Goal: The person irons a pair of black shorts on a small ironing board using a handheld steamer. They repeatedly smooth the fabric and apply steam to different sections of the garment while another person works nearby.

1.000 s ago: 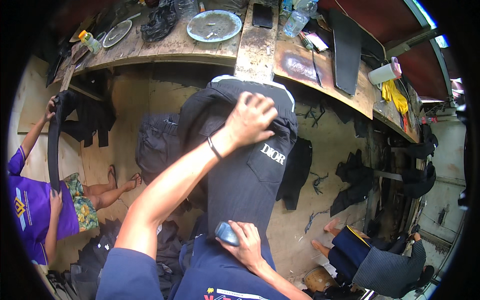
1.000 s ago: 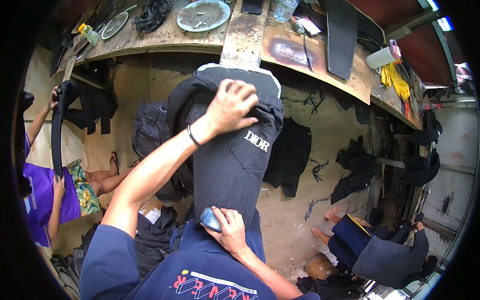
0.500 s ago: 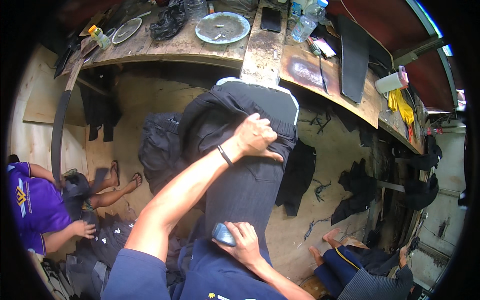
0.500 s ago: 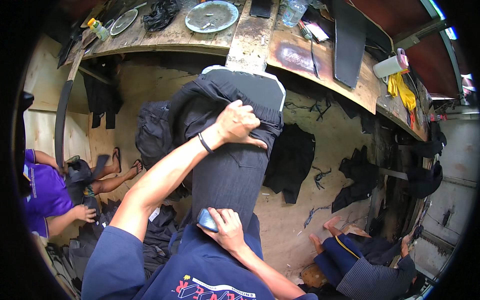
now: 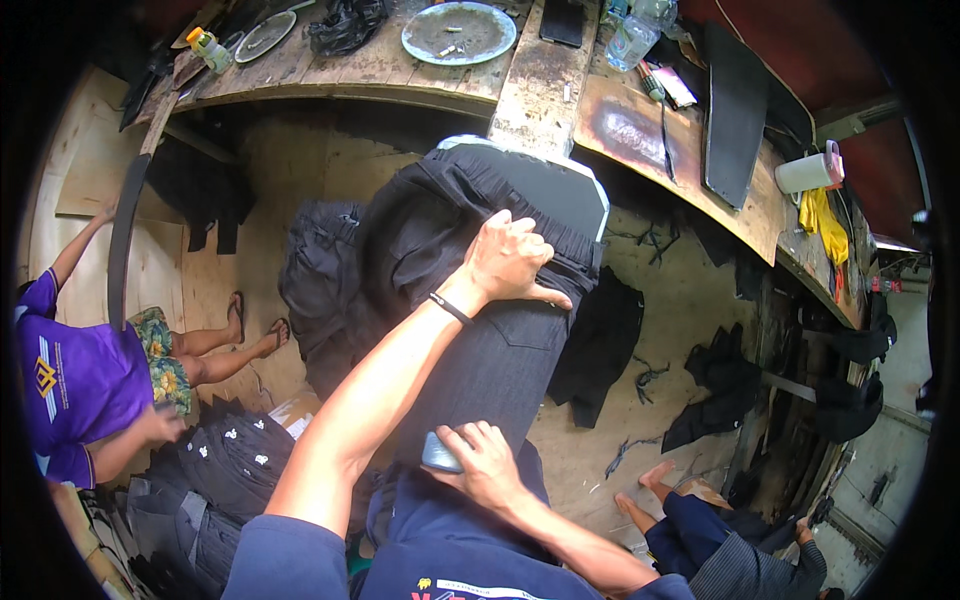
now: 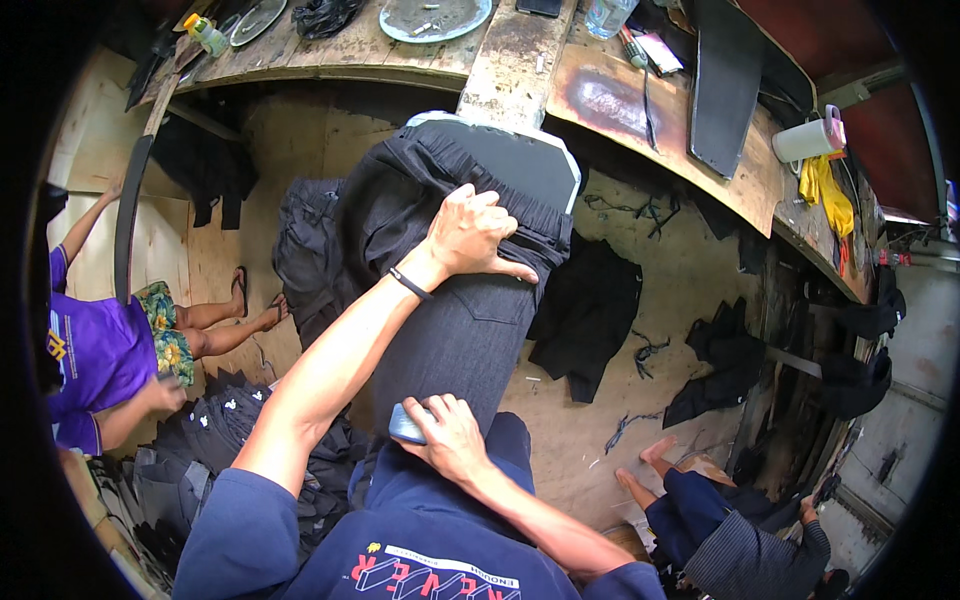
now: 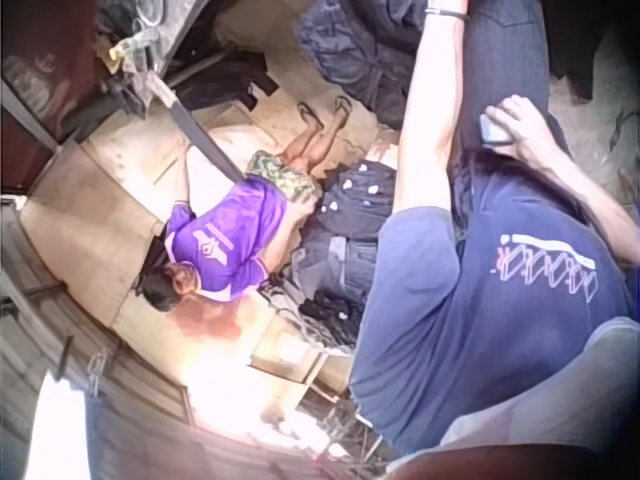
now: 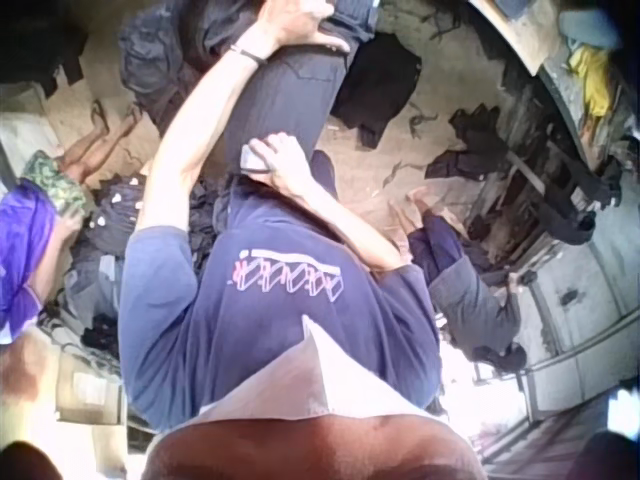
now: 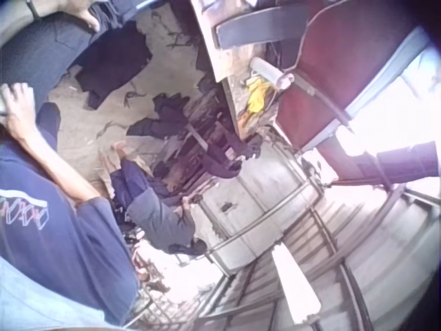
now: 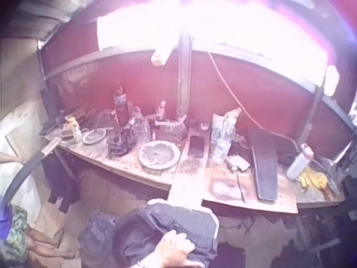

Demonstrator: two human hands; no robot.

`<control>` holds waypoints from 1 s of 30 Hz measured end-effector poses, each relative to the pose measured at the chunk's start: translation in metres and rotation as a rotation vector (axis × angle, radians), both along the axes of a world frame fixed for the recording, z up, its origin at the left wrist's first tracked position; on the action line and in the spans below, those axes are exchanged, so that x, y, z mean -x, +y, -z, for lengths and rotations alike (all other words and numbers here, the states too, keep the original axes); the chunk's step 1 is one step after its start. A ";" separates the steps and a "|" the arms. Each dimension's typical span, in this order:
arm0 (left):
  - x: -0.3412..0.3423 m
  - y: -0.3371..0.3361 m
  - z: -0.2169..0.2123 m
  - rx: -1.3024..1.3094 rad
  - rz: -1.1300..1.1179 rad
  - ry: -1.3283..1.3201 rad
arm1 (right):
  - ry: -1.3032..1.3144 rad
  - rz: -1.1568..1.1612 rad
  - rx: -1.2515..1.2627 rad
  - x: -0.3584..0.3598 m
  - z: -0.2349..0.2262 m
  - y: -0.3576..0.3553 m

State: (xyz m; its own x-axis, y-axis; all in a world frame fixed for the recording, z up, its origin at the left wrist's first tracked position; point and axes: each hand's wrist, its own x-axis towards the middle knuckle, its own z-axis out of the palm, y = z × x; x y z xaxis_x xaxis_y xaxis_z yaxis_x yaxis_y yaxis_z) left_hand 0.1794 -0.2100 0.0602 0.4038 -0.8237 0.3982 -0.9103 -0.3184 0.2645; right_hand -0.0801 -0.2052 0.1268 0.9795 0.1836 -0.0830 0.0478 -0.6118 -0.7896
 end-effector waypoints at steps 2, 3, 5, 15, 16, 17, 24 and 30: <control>0.000 0.000 0.001 0.016 -0.016 0.004 | -0.199 0.148 0.137 -0.004 0.007 -0.017; 0.000 -0.001 0.001 0.045 -0.027 -0.005 | -0.233 0.230 0.193 -0.004 0.010 -0.021; 0.002 0.000 0.002 0.055 -0.009 0.011 | -0.145 0.460 0.305 -0.006 0.015 -0.027; 0.003 -0.001 0.001 0.021 -0.034 -0.028 | -0.192 0.518 0.204 -0.019 -0.010 -0.049; 0.003 -0.001 0.001 0.035 -0.043 -0.040 | -0.124 0.506 0.231 -0.005 -0.007 -0.043; 0.003 0.000 0.002 0.025 -0.040 -0.057 | -0.120 0.428 0.215 0.009 -0.002 -0.037; 0.001 -0.001 -0.006 -0.002 -0.023 -0.033 | 0.183 0.932 -0.139 0.147 0.003 0.025; 0.016 0.019 -0.028 0.247 -0.245 -0.192 | 0.652 0.875 -0.772 0.183 0.008 0.045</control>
